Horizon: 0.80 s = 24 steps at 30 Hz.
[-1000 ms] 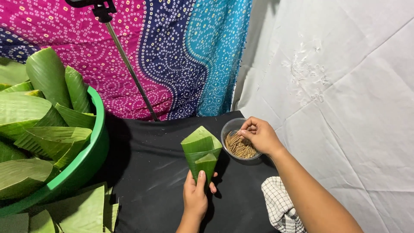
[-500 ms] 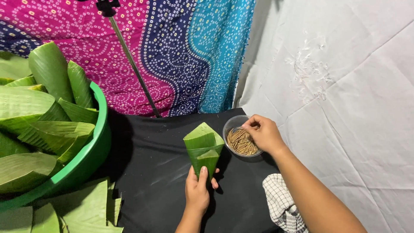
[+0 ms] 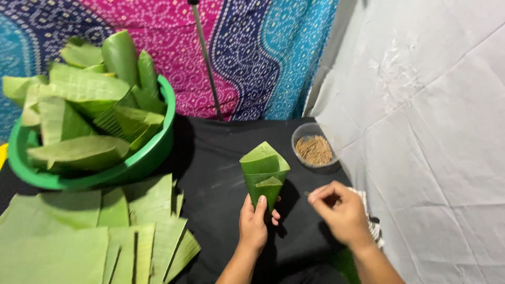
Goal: Wiping banana leaves with a cloth and folding them into cone shapes for food packaging.
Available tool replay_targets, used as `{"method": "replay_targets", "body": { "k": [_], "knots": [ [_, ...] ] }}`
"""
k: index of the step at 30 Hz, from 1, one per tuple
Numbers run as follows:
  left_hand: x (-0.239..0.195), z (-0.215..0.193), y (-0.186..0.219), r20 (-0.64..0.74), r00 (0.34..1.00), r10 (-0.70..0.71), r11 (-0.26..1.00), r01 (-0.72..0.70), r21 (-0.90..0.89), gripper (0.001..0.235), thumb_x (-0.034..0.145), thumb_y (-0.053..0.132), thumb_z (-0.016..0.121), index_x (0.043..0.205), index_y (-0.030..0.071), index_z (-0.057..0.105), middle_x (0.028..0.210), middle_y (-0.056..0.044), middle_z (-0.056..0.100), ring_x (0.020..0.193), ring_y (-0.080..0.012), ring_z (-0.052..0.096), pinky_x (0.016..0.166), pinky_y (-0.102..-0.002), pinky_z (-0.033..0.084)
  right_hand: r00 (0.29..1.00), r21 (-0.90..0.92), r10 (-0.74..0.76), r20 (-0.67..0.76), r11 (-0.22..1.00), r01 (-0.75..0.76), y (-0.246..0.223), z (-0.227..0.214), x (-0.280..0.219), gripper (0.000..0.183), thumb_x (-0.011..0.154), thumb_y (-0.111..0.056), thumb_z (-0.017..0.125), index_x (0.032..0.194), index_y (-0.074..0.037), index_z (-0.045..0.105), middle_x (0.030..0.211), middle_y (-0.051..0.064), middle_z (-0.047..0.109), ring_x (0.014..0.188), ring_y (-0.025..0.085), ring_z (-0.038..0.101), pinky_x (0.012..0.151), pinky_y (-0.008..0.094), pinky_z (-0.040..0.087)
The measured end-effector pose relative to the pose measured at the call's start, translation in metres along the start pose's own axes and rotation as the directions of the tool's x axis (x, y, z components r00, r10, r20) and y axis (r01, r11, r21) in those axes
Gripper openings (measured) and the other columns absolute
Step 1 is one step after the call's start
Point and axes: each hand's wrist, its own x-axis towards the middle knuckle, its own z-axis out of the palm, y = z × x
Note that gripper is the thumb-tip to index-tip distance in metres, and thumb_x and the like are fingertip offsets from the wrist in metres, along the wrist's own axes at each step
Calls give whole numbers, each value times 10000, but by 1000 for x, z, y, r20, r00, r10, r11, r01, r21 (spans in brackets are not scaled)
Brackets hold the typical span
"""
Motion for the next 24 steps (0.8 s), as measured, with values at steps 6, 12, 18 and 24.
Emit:
{"method": "replay_targets", "body": {
  "k": [6, 12, 18, 24],
  "knots": [
    [-80, -5, 20, 69, 989, 132, 986, -139, 93, 313, 1022, 106, 466, 1291, -27, 557, 922, -130, 672, 721, -158, 633, 611, -282, 573, 991, -75, -98, 89, 992, 105, -47, 50, -85, 126, 780, 12, 742, 876, -17, 818, 759, 23, 758, 593, 108, 637, 559, 223, 517],
    [-137, -9, 40, 167, 916, 364, 843, -400, 360, 166, 992, 99, 503, 1105, 1, 574, 863, -89, 683, 662, -138, 603, 599, -271, 548, 975, -175, -212, 63, 960, 220, -69, 66, -129, 105, 774, -26, 746, 869, -34, 790, 833, 18, 692, 587, 88, 599, 525, 210, 502],
    [-166, -11, 47, 202, 846, 494, 711, -526, 466, 301, 944, 22, 520, 1235, -36, 576, 921, -118, 713, 720, -162, 653, 639, -283, 578, 974, -204, -226, 30, 952, 227, -76, 66, -156, 71, 763, -14, 716, 825, -28, 751, 751, 9, 688, 569, 88, 591, 513, 213, 502],
    [-173, -15, 47, 353, 678, 645, 411, -697, 588, 370, 890, -68, 598, 1253, -14, 556, 1114, -150, 710, 902, -243, 735, 787, -323, 602, 981, -214, -179, 72, 958, 190, -85, 62, -165, 57, 747, -17, 743, 800, -32, 761, 711, 9, 680, 552, 103, 593, 489, 232, 480]
  ]
}}
